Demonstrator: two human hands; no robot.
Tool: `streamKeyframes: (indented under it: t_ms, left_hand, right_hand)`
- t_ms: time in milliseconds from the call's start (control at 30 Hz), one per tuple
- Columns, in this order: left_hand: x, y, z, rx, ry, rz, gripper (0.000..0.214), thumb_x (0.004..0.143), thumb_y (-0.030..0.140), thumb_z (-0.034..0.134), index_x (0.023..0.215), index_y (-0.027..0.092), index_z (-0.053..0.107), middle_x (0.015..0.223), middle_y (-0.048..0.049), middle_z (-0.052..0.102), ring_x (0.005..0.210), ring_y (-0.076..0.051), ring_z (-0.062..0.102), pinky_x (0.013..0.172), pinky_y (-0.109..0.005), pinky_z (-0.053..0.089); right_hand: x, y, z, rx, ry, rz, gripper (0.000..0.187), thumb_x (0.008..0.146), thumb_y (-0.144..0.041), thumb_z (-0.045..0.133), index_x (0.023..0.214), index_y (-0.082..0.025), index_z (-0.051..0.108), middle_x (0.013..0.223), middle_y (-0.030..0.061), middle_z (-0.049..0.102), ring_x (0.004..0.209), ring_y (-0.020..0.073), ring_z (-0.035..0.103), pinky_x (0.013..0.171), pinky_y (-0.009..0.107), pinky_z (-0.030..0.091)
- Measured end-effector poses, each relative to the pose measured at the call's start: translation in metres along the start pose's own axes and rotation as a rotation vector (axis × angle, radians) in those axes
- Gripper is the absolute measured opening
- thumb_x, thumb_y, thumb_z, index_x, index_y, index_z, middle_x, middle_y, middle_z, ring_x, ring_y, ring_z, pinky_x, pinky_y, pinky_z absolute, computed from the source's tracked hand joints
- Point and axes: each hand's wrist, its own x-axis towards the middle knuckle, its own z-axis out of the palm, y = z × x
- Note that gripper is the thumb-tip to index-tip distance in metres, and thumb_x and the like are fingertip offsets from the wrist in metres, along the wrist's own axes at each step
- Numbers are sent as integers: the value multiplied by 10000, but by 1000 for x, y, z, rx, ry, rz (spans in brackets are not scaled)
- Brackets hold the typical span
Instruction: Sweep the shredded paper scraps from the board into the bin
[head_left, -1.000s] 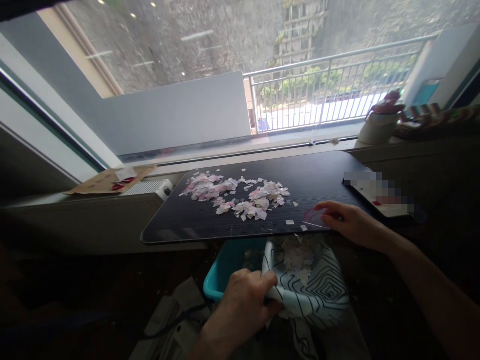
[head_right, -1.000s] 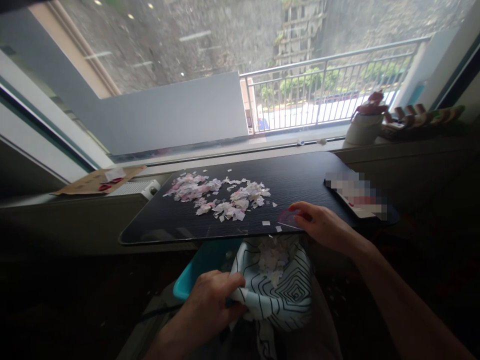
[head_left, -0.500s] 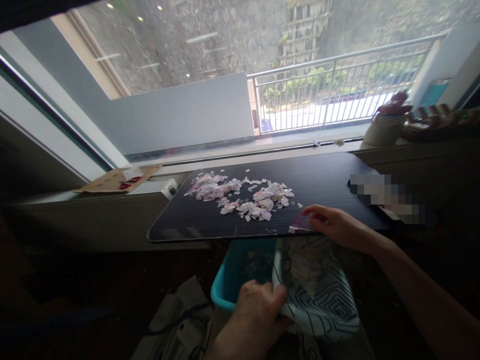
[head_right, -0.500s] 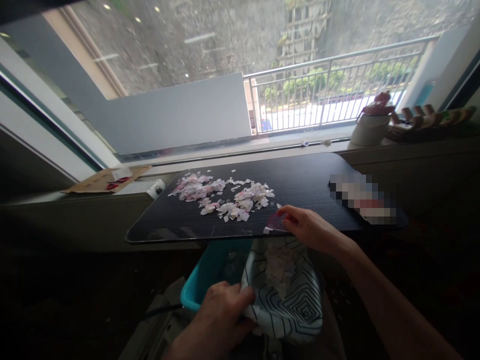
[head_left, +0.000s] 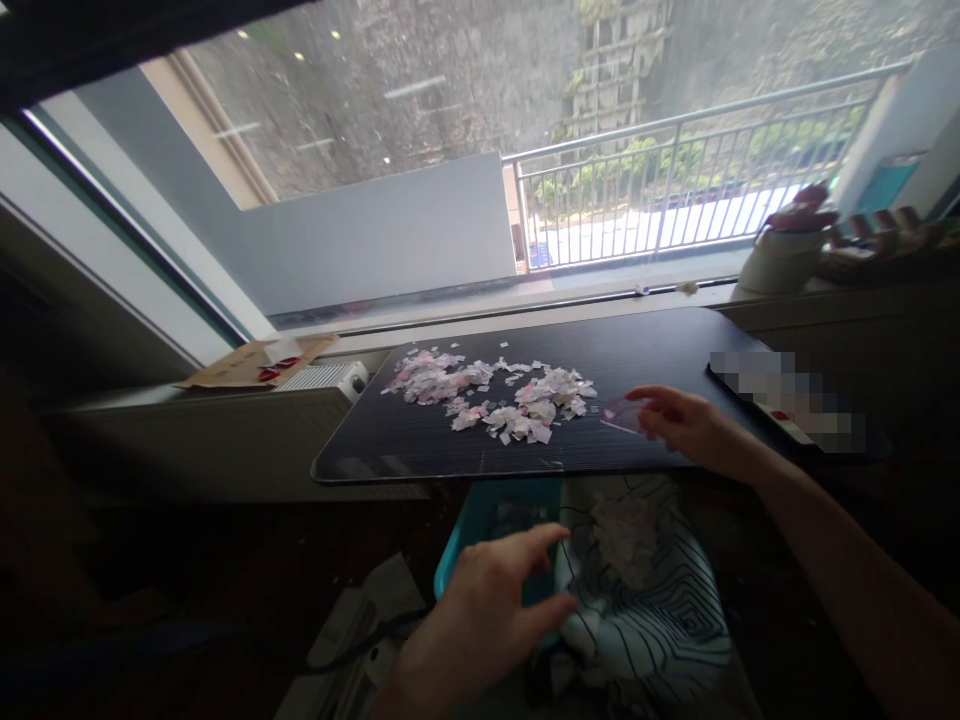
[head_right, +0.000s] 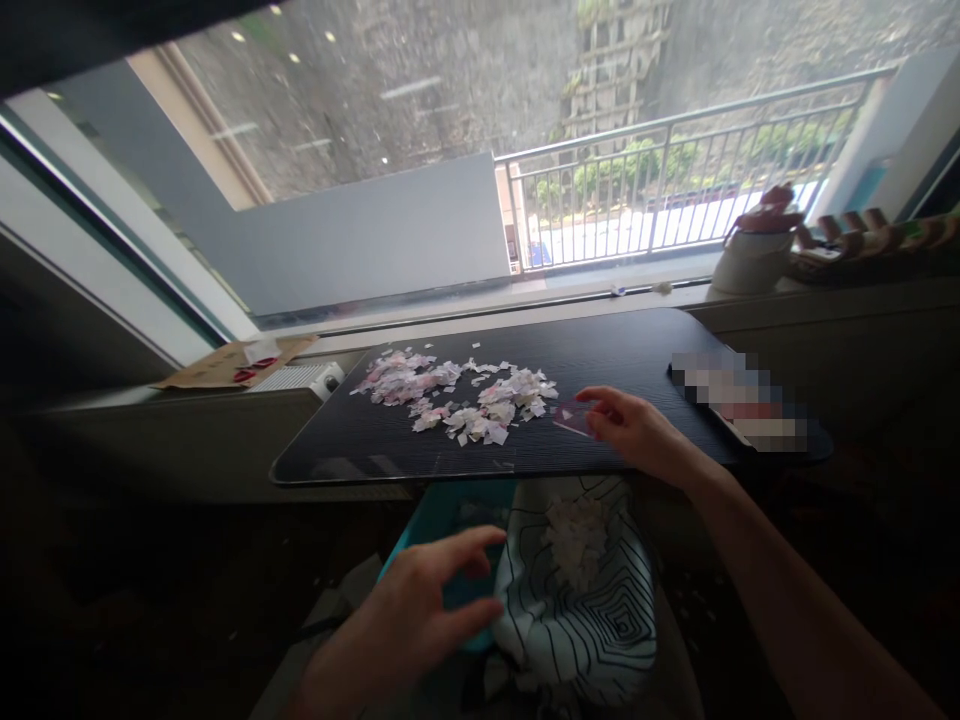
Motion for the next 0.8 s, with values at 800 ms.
streamKeyframes:
  t_ms: [800]
  left_hand:
    - [120, -100, -81, -1586, 725, -94, 199, 894, 207, 558, 711, 141, 601, 599, 3, 657, 558, -93, 641, 737, -281, 559]
  right_hand:
    - [14, 39, 13, -70, 429, 56, 284, 718, -399, 637, 920, -200, 652, 855, 77, 717, 798, 239, 663, 754, 389, 522]
